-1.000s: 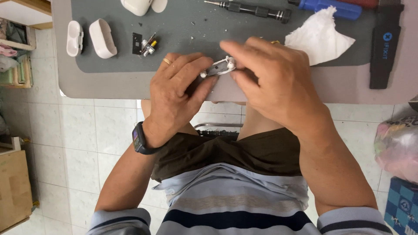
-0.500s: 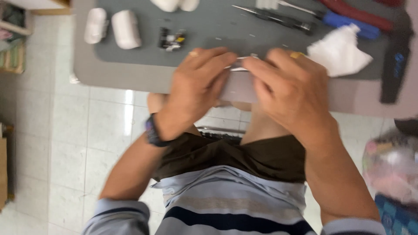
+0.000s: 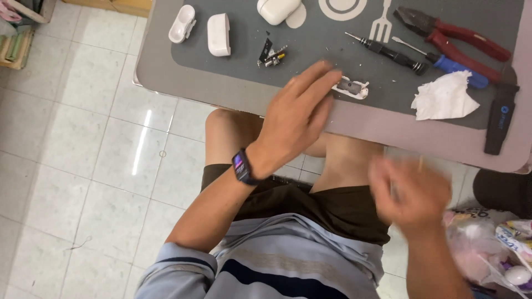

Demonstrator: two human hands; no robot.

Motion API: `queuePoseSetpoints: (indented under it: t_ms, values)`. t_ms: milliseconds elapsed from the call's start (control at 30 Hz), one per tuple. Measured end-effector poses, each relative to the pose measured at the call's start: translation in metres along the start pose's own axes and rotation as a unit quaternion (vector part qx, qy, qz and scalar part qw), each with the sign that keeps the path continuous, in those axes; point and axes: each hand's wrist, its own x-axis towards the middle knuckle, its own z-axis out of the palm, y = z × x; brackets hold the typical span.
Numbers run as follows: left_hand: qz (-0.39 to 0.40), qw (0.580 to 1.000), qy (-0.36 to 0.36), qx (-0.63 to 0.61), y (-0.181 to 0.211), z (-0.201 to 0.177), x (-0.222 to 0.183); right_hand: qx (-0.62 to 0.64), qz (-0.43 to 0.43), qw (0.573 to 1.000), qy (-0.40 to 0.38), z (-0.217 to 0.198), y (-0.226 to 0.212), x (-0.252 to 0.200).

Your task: Disassembling, cleaning, and inspecting the internal hinge mechanism and circuit board of an earbud charging case.

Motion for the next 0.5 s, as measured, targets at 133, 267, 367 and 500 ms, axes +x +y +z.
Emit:
queuePoseSetpoints:
  t_ms: [133, 267, 367, 500]
  values:
    - [-0.091, 0.993, 0.035, 0.072, -0.018, -0.025, -0.036, -0.073, 0.302, 0.896, -0.317, 0.002, -0.019, -0.162]
    - [-0.146, 0.978, 0.061, 0.138, -0.040, -0.054, -0.024, 0.039, 0.498, 0.762, -0.413, -0.031, -0.055, -0.160]
    - [-0.149, 0.975, -0.001, 0.163, -0.056, -0.061, -0.002, 0.177, 0.386, 0.874, -0.235, -0.040, -0.077, -0.077]
    - [-0.103, 0.990, -0.015, 0.100, -0.054, -0.060, 0.020, 0.242, 0.373, 0.797, -0.408, -0.090, -0.092, 0.005]
